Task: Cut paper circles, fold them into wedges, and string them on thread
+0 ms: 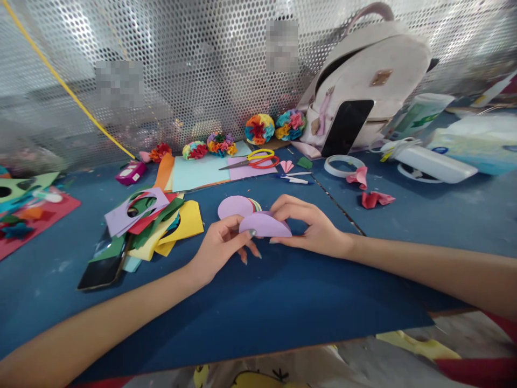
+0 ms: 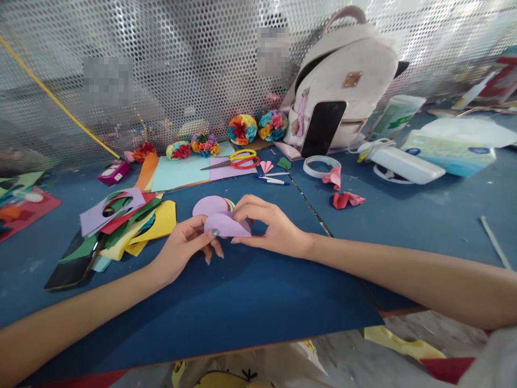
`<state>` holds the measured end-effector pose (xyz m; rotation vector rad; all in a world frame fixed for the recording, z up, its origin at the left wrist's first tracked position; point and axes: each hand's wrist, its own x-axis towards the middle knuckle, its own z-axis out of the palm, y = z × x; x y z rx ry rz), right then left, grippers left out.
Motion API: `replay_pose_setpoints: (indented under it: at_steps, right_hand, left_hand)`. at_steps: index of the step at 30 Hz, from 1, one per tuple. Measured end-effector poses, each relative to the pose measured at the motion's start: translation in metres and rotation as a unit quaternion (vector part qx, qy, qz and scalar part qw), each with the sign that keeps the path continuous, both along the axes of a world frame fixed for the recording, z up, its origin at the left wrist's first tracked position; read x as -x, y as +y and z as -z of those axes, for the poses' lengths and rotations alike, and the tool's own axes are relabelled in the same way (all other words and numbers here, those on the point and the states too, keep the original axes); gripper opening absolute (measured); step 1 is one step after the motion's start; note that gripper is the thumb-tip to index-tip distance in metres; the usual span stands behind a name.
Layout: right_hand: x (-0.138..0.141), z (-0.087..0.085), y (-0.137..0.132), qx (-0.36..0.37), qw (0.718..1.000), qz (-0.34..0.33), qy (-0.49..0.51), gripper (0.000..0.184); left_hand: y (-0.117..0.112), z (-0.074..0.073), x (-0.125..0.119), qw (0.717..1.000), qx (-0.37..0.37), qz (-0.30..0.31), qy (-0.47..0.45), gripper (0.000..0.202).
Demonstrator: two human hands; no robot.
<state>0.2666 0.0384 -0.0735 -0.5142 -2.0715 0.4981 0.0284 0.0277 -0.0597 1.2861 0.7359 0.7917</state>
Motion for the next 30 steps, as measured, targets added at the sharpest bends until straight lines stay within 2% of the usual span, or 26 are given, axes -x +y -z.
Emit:
replay_pose_setpoints:
  at_steps: [8,13,25,30]
  right_hand:
    - [0.000,0.002,-0.001,0.006,1.000,0.008,-0.021,0.008]
    - [0.000,0.001,-0.001,0.011,0.999,0.014,-0.029,0.011]
    - [0.003,-0.001,-0.004,-0.002,0.999,-0.012,-0.045,0.008]
    - [0.004,0.000,-0.004,-0.017,0.997,-0.018,-0.067,0.006]
  left_hand:
    - [-0.002,0.000,-0.007,1.000,0.004,-0.029,0.008,0.026]
    - [-0.002,-0.002,-0.008,0.999,0.020,-0.049,0.003,0.027]
    - [-0.002,-0.001,-0.011,0.999,0.026,-0.034,0.020,0.031]
    - [-0.004,0.001,-0.012,0.999,0.020,-0.045,0.023,0.034]
